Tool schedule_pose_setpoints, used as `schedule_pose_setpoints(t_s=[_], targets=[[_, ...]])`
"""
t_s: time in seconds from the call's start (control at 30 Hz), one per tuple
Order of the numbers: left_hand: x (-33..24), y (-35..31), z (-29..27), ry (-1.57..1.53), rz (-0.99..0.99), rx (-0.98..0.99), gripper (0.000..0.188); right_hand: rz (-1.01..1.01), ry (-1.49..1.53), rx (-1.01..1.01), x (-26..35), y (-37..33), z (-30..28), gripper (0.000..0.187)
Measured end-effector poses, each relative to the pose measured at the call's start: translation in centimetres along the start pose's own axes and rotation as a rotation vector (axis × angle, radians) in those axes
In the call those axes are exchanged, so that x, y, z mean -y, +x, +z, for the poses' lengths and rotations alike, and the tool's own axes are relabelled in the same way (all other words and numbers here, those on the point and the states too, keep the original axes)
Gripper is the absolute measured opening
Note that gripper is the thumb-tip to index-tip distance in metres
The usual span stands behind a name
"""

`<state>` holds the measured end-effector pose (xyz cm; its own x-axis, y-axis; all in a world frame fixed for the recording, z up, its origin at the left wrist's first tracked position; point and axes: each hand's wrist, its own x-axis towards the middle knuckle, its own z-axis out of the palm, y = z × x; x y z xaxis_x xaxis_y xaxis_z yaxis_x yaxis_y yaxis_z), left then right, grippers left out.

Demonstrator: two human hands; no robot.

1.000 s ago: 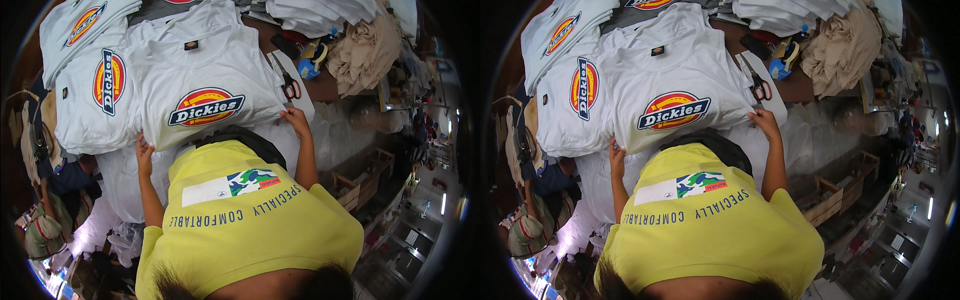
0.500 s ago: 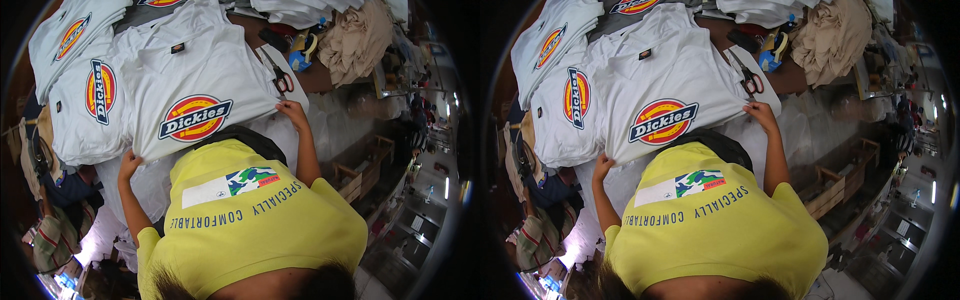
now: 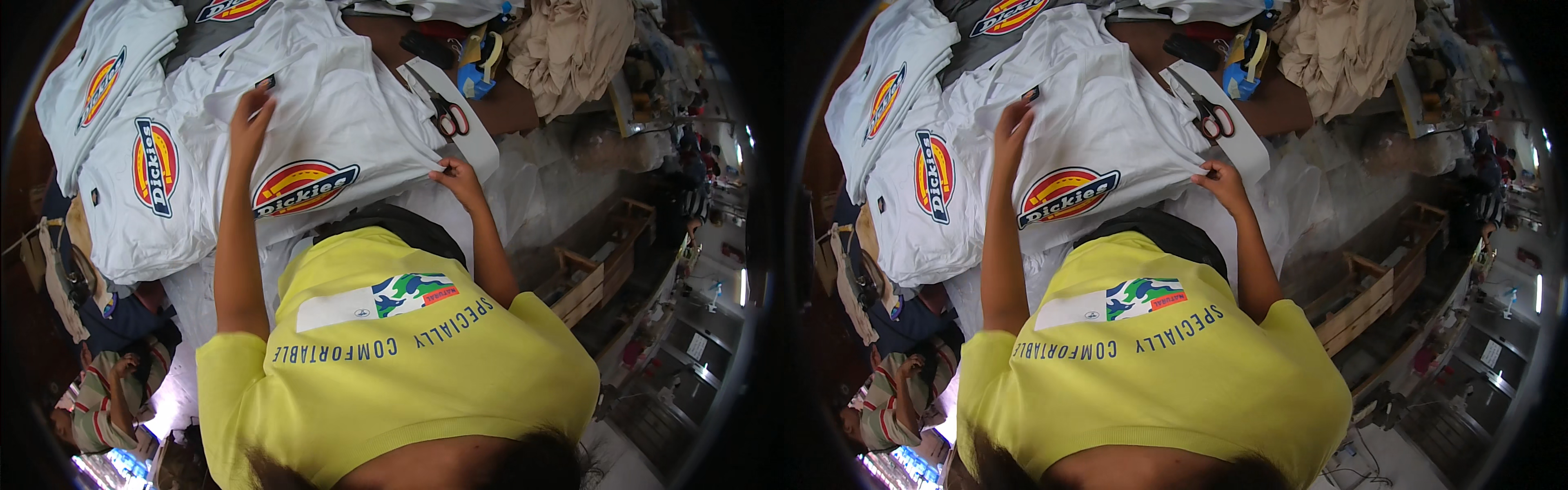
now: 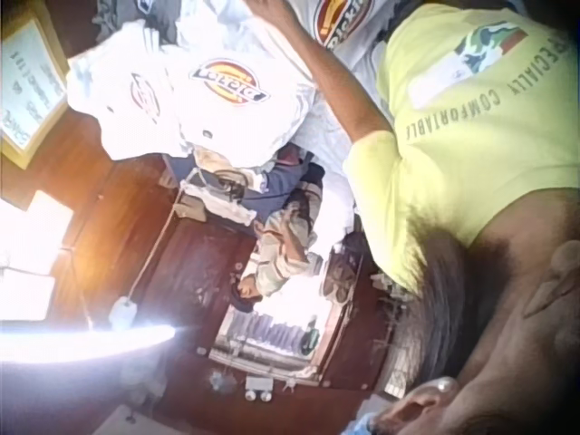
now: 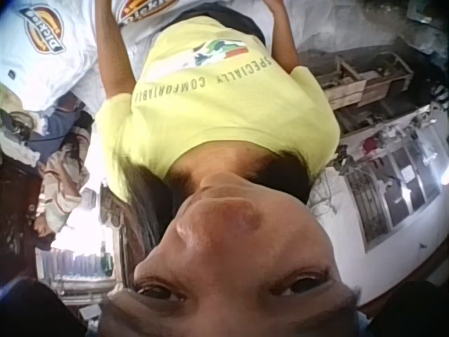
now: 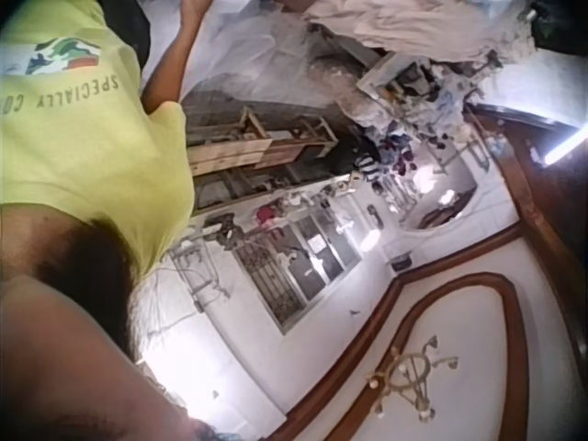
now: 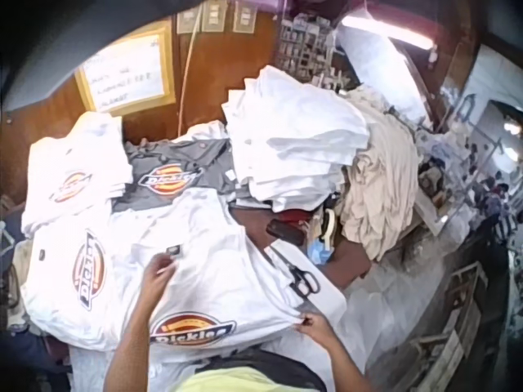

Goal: The person uses shears to trim excess material from white t-shirts, smoothing and folding them as they process each garment in a stack.

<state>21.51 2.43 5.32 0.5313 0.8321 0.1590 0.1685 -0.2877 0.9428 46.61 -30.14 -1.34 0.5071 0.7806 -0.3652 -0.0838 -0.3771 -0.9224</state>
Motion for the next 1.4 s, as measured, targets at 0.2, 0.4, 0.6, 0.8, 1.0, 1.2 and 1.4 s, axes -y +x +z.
schedule_pose_setpoints(t_s=[0.2,0.4,0.6,0.8,1.0,1.2,1.4], targets=[[-2.3,10.9,8.8,-0.128,-0.634,0.492,0.057,-0.126,0.154,0.008,-0.6,-0.2,0.4,0.019],[3.4,14.7,10.6,-0.91,-0.698,0.492,0.06,-0.015,0.165,0.01,0.4,-0.4,0.5,0.016],[4.7,14.8,10.4,-1.04,-0.583,0.167,0.046,0.087,0.297,-0.098,-0.7,0.2,0.4,0.018],[-1.1,17.2,8.0,0.348,-0.652,0.331,0.038,0.053,0.296,-0.067,-1.7,1.1,0.0,0.023],[-1.4,17.0,12.6,0.624,0.426,0.584,0.041,0.102,0.317,-0.031,-0.6,1.4,0.3,0.027],[0.3,20.6,13.8,0.592,0.226,0.932,0.029,0.129,0.361,-0.07,-0.2,1.2,0.7,0.024],[3.6,21.2,13.0,0.096,0.155,0.692,0.025,0.2,0.394,-0.18,-1.2,0.5,1.5,0.019]])
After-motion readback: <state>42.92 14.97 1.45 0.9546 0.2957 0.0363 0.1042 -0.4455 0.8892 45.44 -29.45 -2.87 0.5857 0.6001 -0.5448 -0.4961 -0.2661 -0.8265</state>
